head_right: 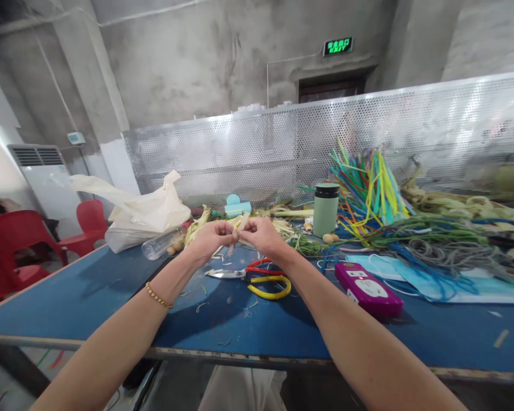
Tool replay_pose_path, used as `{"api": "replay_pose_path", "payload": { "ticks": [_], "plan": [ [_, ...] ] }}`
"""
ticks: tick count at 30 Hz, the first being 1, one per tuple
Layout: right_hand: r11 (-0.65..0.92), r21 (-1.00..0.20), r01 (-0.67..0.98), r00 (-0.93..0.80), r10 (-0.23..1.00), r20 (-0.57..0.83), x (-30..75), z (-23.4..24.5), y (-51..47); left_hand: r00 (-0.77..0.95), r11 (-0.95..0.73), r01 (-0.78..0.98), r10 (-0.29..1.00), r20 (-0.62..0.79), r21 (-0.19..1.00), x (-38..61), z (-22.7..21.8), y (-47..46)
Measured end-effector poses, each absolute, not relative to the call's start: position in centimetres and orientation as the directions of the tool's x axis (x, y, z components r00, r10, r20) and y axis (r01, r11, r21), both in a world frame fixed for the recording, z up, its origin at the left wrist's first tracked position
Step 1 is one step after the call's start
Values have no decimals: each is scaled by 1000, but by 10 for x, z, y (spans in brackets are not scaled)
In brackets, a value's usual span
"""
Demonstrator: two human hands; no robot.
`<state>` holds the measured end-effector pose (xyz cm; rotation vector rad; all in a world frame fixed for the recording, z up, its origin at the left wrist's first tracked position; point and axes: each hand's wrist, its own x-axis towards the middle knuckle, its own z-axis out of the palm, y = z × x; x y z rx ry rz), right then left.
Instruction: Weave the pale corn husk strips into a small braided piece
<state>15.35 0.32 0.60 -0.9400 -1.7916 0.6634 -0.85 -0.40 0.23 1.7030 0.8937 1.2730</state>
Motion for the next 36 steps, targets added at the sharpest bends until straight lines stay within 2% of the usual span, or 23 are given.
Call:
{"api": "replay_pose_path", "payload": {
  "ticks": [5,9,14,25,32,36],
  "plan": [
    [521,-808,276,-252,850,462,154,12,-3,215,-393,-6,898,385,920,-12,3,-2],
    [502,-830,242,-359,841,404,164,19,-6,188,-349,-121,911,366,929,-17,4,4],
    [545,-791,277,-384,818,429,178,24,-1,201,-255,-226,932,301,940,-20,7,6],
    [522,-852,47,-548,727,414,181,38,-19,266,-234,-260,915,302,937,-21,6,6],
    [631,-756,175,-447,735,510,174,34,-17,305,-201,-239,913,270,950,-18,3,5],
    [646,-742,180,-383,741,552,169,30,-16,315,-216,-213,908,276,953,-18,0,8]
  ]
}}
